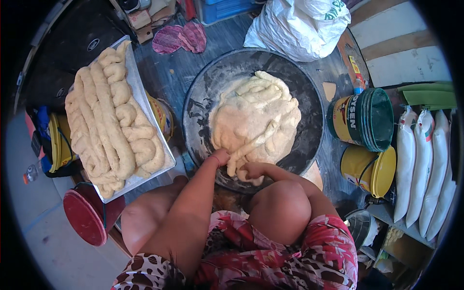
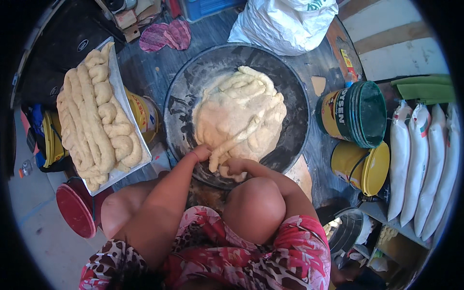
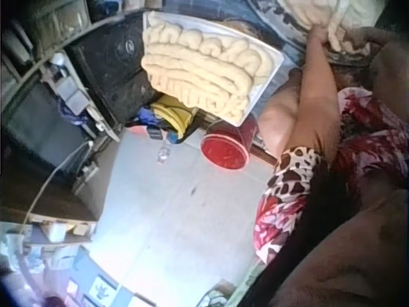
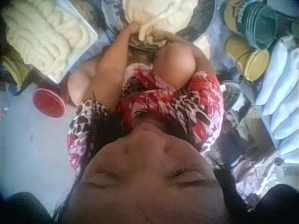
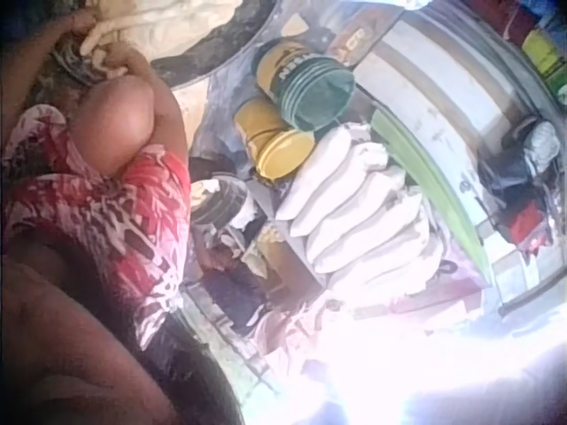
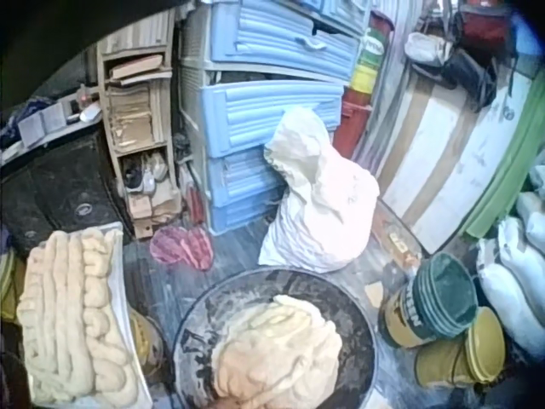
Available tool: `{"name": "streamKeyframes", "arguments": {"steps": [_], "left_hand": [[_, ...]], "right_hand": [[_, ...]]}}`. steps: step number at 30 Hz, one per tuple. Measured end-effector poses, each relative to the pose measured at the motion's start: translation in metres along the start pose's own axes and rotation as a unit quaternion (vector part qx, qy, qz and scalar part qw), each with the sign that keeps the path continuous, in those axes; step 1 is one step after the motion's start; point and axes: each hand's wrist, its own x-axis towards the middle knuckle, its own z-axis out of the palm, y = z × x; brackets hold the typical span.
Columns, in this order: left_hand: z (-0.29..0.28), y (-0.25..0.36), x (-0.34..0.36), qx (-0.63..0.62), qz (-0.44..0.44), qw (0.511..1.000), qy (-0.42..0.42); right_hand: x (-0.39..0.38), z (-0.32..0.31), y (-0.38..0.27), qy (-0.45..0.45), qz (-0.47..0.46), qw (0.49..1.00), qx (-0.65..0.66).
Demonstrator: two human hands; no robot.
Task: The person kneads dough in a large bowl by hand, stretches and shapes it into long strips, and arranges the strips onto a metal tray.
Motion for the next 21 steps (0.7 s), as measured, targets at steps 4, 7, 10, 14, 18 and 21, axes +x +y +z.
{"name": "streamKeyframes", "arguments": {"steps": [4, 7, 10, 14, 18, 21], "left_hand": [[0.006, 0.003, -0.003, 0.035, -0.006, 0.999, -0.001], [0.005, 0.015, -0.011, -0.050, 0.011, 0.998, -0.023], [-0.004, 0.031, -0.023, -0.126, 0.014, 0.990, -0.058], [0.007, 0.054, -0.039, 0.056, -0.024, 0.998, 0.005], [0.038, 0.059, -0.046, 0.221, -0.041, 0.967, 0.120], [0.034, 0.043, -0.028, 0.074, -0.025, 0.994, 0.074]], "right_hand": [[-0.005, -0.016, 0.005, 0.138, 0.000, 0.935, 0.327], [-0.021, -0.037, 0.021, 0.182, -0.017, 0.937, 0.297], [-0.043, -0.072, 0.037, 0.397, 0.074, 0.854, 0.329], [-0.054, -0.092, 0.027, 0.435, 0.089, 0.885, 0.137], [-0.042, -0.071, -0.003, 0.298, 0.114, 0.927, -0.199], [-0.033, -0.057, -0.003, 0.211, 0.089, 0.938, -0.262]]}}
